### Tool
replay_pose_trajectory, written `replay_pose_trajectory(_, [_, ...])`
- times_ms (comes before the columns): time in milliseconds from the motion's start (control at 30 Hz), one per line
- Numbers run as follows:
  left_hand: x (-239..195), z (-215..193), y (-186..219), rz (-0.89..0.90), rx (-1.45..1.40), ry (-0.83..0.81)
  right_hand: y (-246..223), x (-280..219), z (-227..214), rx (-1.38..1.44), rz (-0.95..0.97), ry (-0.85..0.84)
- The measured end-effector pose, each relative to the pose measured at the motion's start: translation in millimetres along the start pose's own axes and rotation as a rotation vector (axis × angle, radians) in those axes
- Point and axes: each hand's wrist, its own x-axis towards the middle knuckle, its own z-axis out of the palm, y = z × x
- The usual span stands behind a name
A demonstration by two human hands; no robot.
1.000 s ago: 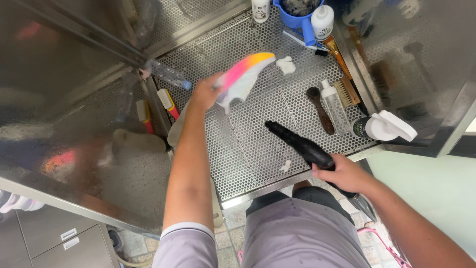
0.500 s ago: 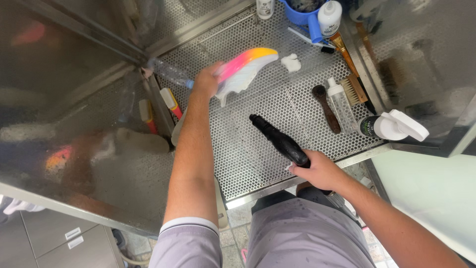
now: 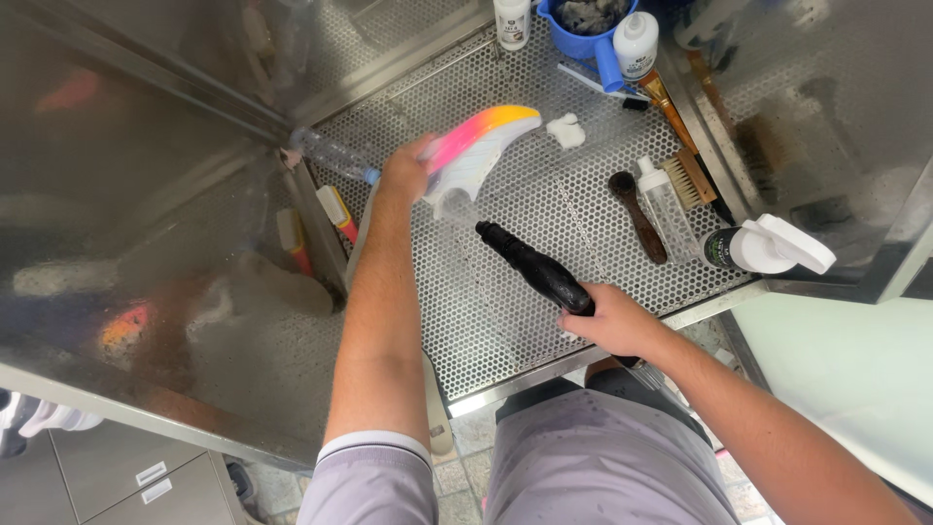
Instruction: The person uses a high-pressure steam cleaner to clean a white sneaker with pink and yellow accents. They systematically direct the steam nozzle at the shoe's upper, sole, and interior, rotating the shoe to cover all surfaces. The person then rinses the shoe under a running tap in a stainless steel sink before returning to the steam station to treat a shoe insole.
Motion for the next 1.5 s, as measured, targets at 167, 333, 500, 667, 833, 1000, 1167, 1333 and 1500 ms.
replay_pose_trajectory(167, [-2,0,2,-0.028,0.033,0.007,4,4,0,0.010,-0.033,0.023])
replay_pose_trajectory(333, [-3,0,4,-0.030,0.031,0.032,3,6,-1,-0.001,-0.016,0.021])
replay_pose_trajectory(500, [-6,0,6,-0.049,0.023,0.030,4,8,-2,-0.009,0.002,-0.007])
replay_pose_trajectory(667, [-4,3,-1,0.023,0.020,0.054,6,6,-4,0.053,0.002,-0.001])
replay_pose_trajectory(833, [-5,8,-6,0.024,0.019,0.063,5,3,-3,0.082,0.012,-0.006])
replay_pose_trajectory(1000, [0,13,-13,0.072,0.037,0.095,6,4,-2,0.083,0.022,-0.019])
replay_pose_trajectory(1167, [19,29,-44,0.172,-0.013,0.140,12,5,0,0.078,0.021,0.008])
replay_pose_trajectory(1333, [42,48,-66,0.152,0.029,0.195,19,9,0,0.093,0.033,0.007])
replay_pose_trajectory(1500, [38,47,-58,0.081,-0.052,0.177,22,15,-2,0.065,0.072,0.025])
